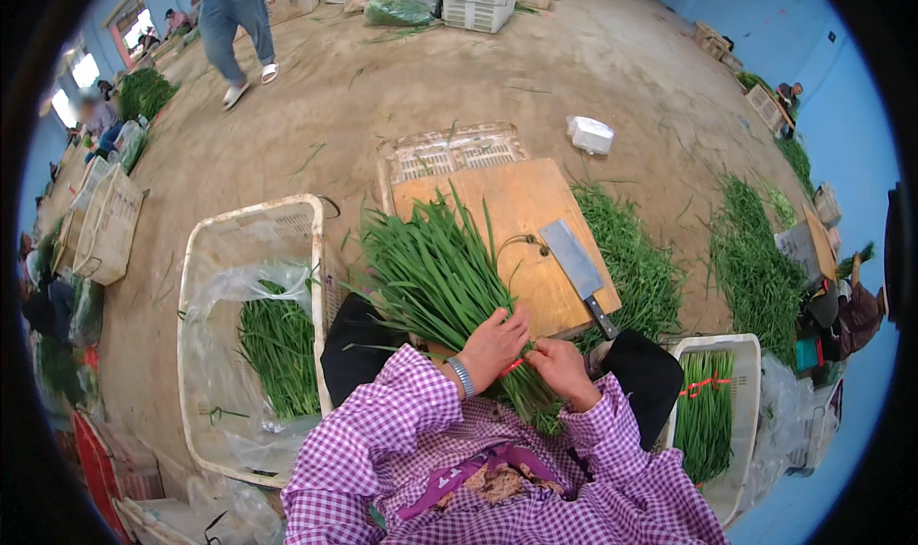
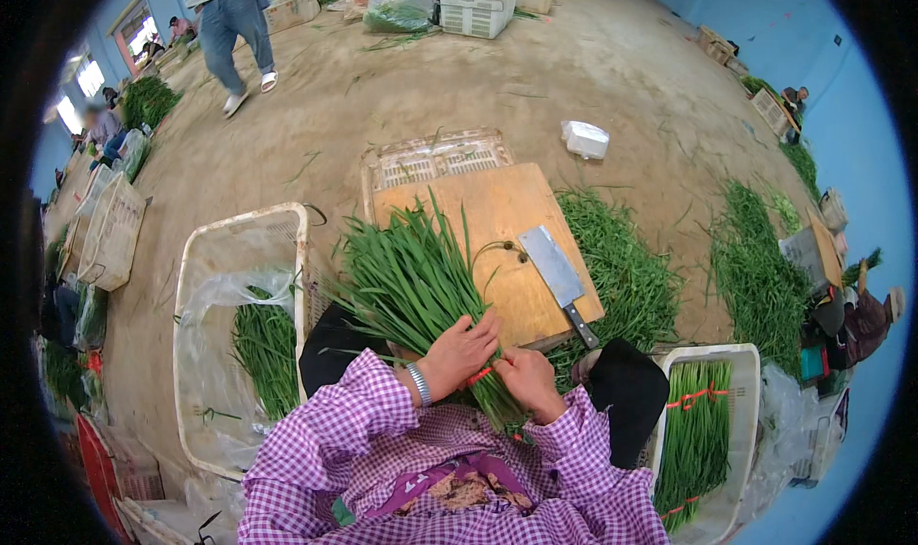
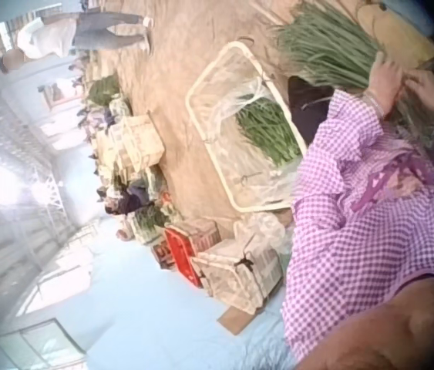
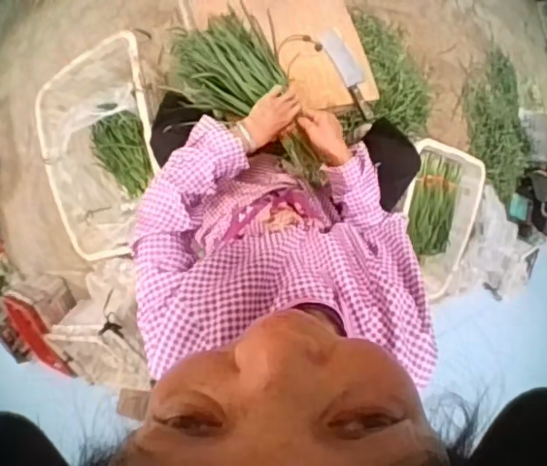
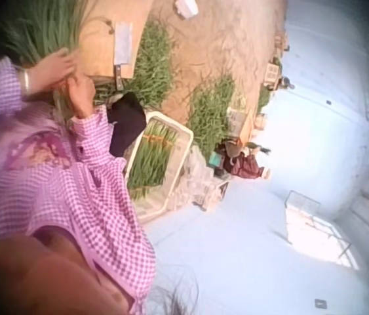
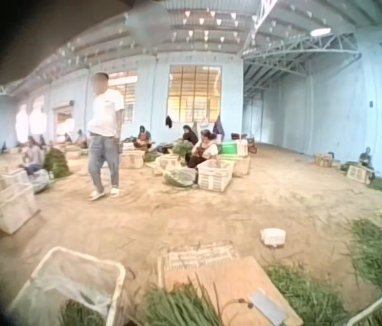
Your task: The person gathers green onions from a basket, aligns them into a neat bunch, and secures them with a red rubber band. The person then uses a knife to trim the root ends of the bundle on a wooden cutting board.
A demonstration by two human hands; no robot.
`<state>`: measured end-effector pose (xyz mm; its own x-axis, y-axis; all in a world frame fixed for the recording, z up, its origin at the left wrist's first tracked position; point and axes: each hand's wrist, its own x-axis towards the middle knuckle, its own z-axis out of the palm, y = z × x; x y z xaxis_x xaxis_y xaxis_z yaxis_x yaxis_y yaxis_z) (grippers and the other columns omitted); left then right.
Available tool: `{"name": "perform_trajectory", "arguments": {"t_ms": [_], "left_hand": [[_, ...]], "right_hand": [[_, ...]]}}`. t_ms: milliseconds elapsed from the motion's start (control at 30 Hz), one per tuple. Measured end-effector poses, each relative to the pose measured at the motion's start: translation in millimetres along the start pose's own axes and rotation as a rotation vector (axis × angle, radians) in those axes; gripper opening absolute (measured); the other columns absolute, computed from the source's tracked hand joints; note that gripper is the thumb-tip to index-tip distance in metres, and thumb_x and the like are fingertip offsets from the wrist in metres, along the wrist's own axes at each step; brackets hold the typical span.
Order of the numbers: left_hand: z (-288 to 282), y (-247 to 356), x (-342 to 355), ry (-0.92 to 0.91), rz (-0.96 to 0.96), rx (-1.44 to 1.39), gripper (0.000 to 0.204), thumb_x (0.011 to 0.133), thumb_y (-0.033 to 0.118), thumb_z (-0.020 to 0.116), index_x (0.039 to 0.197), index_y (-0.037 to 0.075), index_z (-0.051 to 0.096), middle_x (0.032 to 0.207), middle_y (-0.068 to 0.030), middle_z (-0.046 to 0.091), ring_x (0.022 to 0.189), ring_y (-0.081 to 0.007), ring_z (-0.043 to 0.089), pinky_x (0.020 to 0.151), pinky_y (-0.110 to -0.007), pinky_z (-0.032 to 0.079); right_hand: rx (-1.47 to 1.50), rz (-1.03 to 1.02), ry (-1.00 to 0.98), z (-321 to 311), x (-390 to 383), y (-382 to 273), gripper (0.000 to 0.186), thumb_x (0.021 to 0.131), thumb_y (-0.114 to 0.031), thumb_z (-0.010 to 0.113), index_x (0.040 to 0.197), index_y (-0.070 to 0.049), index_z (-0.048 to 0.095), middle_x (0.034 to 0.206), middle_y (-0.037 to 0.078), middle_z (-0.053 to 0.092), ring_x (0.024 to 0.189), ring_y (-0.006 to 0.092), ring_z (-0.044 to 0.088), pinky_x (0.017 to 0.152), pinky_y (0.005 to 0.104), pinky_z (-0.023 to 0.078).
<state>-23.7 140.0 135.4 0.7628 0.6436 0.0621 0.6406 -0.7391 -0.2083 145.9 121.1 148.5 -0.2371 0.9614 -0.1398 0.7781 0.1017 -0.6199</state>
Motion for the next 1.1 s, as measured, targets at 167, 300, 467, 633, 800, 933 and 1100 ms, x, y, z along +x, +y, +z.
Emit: {"name": "perform_trajectory", "arguments": {"t_ms": [167,300,467,633,800,933,1100], "left_hand": [[-1,-7,5,-0.02,0.04,-0.12,0.067,0.058,0.03,0.076,0.113,0.003,0.05,0.119,-0.0107,0.05,0.124,-0.0249,0.039,0.093,-0.035,0.034],[7,-10,3,-0.037,0.029,-0.26,0.071,0.053,0.032,0.079,0.111,0.004,0.049,0.101,-0.007,0.051,0.104,-0.0236,0.047,0.085,-0.034,0.036],[-5,-6,-5,0.124,-0.084,-0.311,0.084,0.045,0.039,0.084,0.112,0.003,0.049,0.098,-0.0068,0.051,0.099,-0.023,0.048,0.084,-0.035,0.036],[-25,-9,17,0.058,-0.08,-0.305,0.096,0.041,0.047,0.085,0.117,0.003,0.047,0.102,-0.0079,0.053,0.106,-0.0266,0.048,0.088,-0.039,0.036],[-28,-22,48,0.057,-0.015,-0.514,0.079,0.045,0.045,0.084,0.104,0.003,0.052,0.097,-0.0109,0.056,0.104,-0.0299,0.052,0.09,-0.042,0.036],[-24,-12,66,0.132,-0.19,-0.566,0.062,0.055,0.044,0.076,0.093,0.002,0.051,0.085,-0.0139,0.056,0.087,-0.0305,0.055,0.08,-0.042,0.036],[-40,-14,74,0.451,-0.454,-0.45,0.061,0.058,0.044,0.073,0.094,0.002,0.049,0.083,-0.0153,0.053,0.08,-0.0305,0.053,0.075,-0.039,0.034]], "right_hand": [[-0.218,0.011,0.016,0,0,-13,0.021,0.077,-0.025,0.057,0.077,-0.005,0.064,0.068,0.02,0.061,0.066,0.0378,0.06,0.059,0.048,0.046],[-0.319,0.012,0.191,18,-9,-21,0.018,0.078,-0.021,0.056,0.075,-0.005,0.062,0.062,0.019,0.06,0.056,0.0388,0.059,0.053,0.051,0.046],[-0.167,-0.087,0.307,11,-12,-17,0.015,0.078,-0.019,0.058,0.073,-0.005,0.059,0.062,0.018,0.059,0.056,0.037,0.058,0.051,0.0488,0.043],[-0.183,-0.287,0.274,-22,-6,-13,0.015,0.078,-0.016,0.061,0.071,-0.005,0.055,0.059,0.015,0.056,0.053,0.0356,0.056,0.048,0.0453,0.042],[-0.231,-0.519,0.237,-54,2,-19,0.011,0.077,-0.013,0.06,0.073,-0.005,0.054,0.06,0.015,0.055,0.055,0.0342,0.056,0.048,0.0444,0.042],[-0.378,-0.516,0.242,-71,12,-14,0.012,0.076,-0.011,0.059,0.07,-0.004,0.051,0.061,0.015,0.055,0.054,0.0341,0.056,0.049,0.0436,0.043],[-0.365,-0.533,0.427,-92,23,-38,0.017,0.075,-0.01,0.061,0.065,-0.004,0.048,0.058,0.014,0.052,0.053,0.0326,0.055,0.047,0.0428,0.042]]}}
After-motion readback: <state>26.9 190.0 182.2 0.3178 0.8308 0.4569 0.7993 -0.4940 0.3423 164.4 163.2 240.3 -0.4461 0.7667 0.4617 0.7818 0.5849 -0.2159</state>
